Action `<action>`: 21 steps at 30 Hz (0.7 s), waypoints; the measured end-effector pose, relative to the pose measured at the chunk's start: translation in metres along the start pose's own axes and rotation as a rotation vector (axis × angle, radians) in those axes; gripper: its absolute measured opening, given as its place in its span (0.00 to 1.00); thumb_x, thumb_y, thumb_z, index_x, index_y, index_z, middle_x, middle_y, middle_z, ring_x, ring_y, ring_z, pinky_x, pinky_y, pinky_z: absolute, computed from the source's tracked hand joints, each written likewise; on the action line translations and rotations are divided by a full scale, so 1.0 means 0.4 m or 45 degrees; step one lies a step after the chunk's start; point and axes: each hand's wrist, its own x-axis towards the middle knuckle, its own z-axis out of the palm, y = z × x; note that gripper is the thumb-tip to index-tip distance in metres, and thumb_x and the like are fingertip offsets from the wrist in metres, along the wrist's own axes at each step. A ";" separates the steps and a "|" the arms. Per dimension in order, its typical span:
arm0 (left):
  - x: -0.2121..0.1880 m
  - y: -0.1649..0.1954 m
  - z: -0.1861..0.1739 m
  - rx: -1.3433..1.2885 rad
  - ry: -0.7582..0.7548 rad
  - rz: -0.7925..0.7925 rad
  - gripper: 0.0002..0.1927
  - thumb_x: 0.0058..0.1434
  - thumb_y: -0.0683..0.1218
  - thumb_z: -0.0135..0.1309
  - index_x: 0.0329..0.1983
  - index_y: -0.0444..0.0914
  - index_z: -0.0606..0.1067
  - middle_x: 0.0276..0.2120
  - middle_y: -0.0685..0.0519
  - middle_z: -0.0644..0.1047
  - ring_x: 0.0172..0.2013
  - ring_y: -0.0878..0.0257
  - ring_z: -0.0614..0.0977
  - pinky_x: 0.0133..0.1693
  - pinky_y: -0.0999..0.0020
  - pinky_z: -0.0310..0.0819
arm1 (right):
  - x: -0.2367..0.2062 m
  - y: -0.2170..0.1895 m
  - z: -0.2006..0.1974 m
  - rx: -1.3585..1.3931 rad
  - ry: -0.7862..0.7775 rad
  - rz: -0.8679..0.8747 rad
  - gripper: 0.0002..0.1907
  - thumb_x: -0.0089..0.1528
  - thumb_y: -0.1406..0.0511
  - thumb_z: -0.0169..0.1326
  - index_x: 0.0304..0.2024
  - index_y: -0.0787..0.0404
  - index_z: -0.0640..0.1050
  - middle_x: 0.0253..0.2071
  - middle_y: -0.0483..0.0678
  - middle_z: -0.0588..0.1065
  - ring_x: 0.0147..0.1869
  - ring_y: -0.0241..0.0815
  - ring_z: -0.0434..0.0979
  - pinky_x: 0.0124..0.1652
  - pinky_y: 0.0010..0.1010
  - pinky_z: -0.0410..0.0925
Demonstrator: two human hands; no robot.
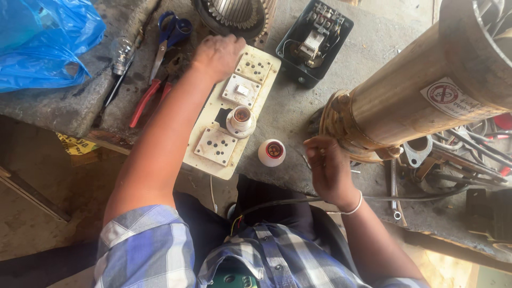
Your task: The person sits on a chair with a light switch board on their lap and wires it, using a screwdriver to tighten terminals and connect colored wires. They handle a bulb holder, electrical tape, and switch components, fitting the bulb holder onto the board and adjusting the wiring.
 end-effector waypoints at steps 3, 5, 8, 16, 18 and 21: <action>0.009 -0.003 -0.018 0.085 -0.068 0.059 0.13 0.73 0.45 0.39 0.50 0.38 0.74 0.44 0.40 0.80 0.45 0.44 0.83 0.48 0.48 0.76 | 0.000 -0.002 0.000 -0.185 0.069 -0.415 0.06 0.70 0.71 0.51 0.49 0.62 0.72 0.38 0.51 0.74 0.39 0.46 0.73 0.40 0.36 0.66; 0.015 0.004 -0.041 0.072 -0.159 0.006 0.14 0.73 0.48 0.39 0.50 0.38 0.75 0.44 0.40 0.81 0.46 0.44 0.83 0.48 0.48 0.76 | 0.003 -0.011 -0.003 -0.153 -0.034 -0.292 0.06 0.69 0.70 0.52 0.49 0.61 0.74 0.37 0.51 0.75 0.37 0.46 0.74 0.39 0.36 0.67; 0.022 0.008 -0.077 0.035 -0.306 -0.137 0.21 0.76 0.55 0.38 0.50 0.38 0.77 0.44 0.39 0.81 0.47 0.44 0.83 0.50 0.49 0.75 | 0.010 -0.027 -0.003 -0.121 -0.129 -0.122 0.09 0.68 0.68 0.53 0.51 0.61 0.75 0.38 0.51 0.76 0.36 0.46 0.76 0.37 0.36 0.69; 0.001 -0.008 -0.044 -0.031 0.076 -0.037 0.18 0.62 0.48 0.45 0.52 0.36 0.71 0.45 0.36 0.78 0.48 0.38 0.81 0.49 0.36 0.70 | 0.027 -0.057 0.037 -0.265 -0.235 -0.183 0.45 0.51 0.51 0.67 0.65 0.61 0.66 0.54 0.59 0.73 0.50 0.62 0.78 0.41 0.45 0.72; 0.002 -0.003 -0.035 -0.077 0.090 -0.112 0.16 0.66 0.48 0.44 0.53 0.38 0.71 0.47 0.38 0.78 0.47 0.39 0.81 0.48 0.41 0.73 | 0.029 -0.060 0.062 -0.316 -0.264 -0.091 0.47 0.50 0.50 0.68 0.66 0.59 0.66 0.58 0.59 0.72 0.50 0.62 0.78 0.40 0.46 0.73; -0.008 -0.017 -0.052 -0.206 0.006 -0.339 0.14 0.74 0.49 0.40 0.56 0.38 0.69 0.45 0.36 0.78 0.44 0.39 0.82 0.44 0.44 0.76 | 0.028 -0.053 0.088 -0.374 -0.277 0.040 0.34 0.55 0.54 0.65 0.62 0.51 0.71 0.55 0.50 0.76 0.50 0.55 0.81 0.42 0.42 0.74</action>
